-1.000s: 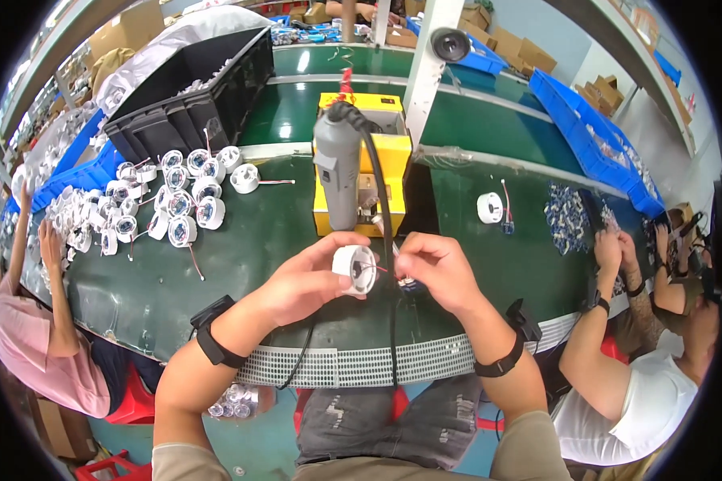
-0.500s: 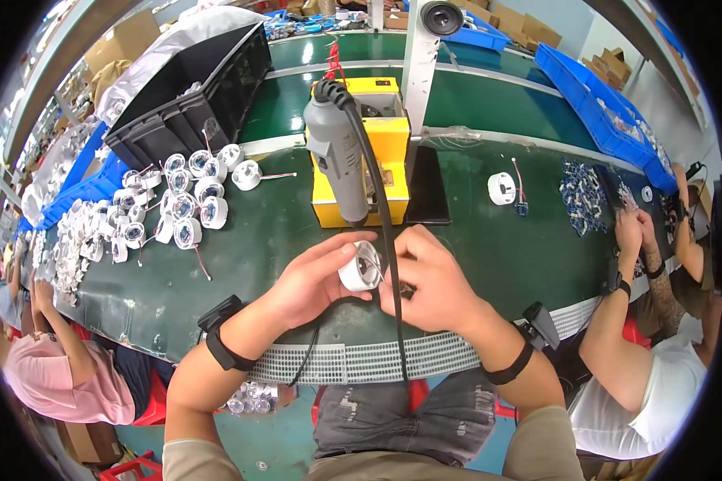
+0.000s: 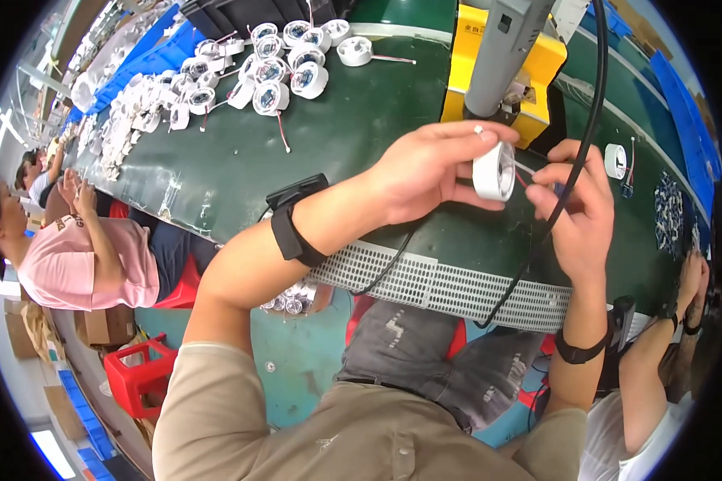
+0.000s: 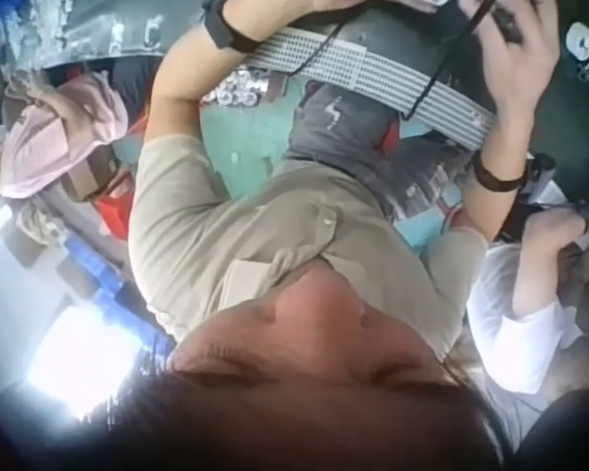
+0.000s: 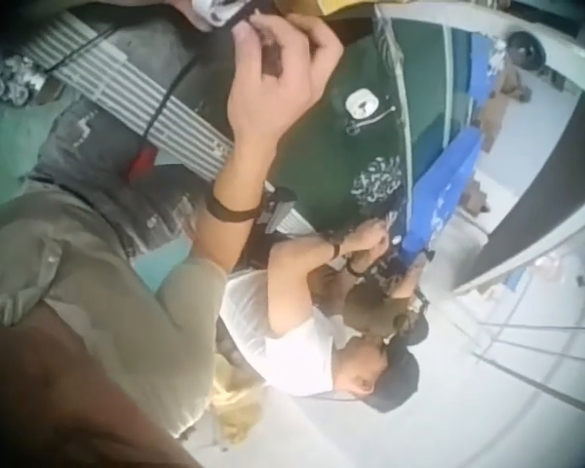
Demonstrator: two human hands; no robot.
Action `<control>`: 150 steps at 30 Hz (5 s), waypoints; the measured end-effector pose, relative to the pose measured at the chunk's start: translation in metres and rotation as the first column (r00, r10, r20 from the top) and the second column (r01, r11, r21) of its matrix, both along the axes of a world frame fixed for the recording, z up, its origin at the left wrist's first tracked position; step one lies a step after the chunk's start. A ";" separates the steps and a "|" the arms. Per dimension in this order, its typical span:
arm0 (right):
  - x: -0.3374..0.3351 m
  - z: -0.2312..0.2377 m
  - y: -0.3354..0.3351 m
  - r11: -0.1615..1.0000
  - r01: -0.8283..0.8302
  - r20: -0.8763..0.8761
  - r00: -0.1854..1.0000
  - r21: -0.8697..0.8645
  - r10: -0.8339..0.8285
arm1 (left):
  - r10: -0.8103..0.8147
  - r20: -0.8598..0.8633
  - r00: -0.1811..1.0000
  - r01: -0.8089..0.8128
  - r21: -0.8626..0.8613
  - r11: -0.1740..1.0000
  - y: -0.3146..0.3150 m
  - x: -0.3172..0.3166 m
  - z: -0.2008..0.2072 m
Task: The person picks up a camera housing, inserts a circuit board and wires by hand, and secures them using a power screwdriver. The person then places the assembled unit onto the conveyor belt and reaches for the next housing.
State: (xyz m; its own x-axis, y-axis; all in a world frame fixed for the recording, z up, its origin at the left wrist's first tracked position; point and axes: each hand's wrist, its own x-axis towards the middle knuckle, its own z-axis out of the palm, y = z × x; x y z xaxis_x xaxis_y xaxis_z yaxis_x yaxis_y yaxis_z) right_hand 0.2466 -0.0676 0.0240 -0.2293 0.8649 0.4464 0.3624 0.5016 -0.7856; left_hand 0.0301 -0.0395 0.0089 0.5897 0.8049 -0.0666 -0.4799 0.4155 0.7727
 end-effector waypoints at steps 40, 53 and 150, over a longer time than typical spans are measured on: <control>-0.017 -0.020 -0.006 0.967 -0.121 -0.341 0.939 -0.226 0.038 | 0.040 -0.334 0.942 0.139 0.495 0.858 -0.022 0.013 -0.006; -0.064 0.026 0.039 0.994 0.077 0.032 0.996 0.083 -0.080 | 0.081 -0.475 0.876 0.084 0.317 0.945 0.001 0.004 -0.022; -0.005 -0.004 -0.031 0.883 -0.221 0.366 0.928 0.414 0.060 | -0.400 -0.069 0.914 0.402 0.015 0.916 -0.013 0.010 -0.011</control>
State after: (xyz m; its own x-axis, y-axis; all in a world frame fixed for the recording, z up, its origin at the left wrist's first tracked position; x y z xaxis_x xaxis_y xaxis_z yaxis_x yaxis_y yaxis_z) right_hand 0.2419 -0.0989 0.0200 -0.5371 0.5426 0.6458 0.4606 0.8301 -0.3144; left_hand 0.0402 -0.0529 -0.0019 0.8584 0.5041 -0.0952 -0.2273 0.5400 0.8104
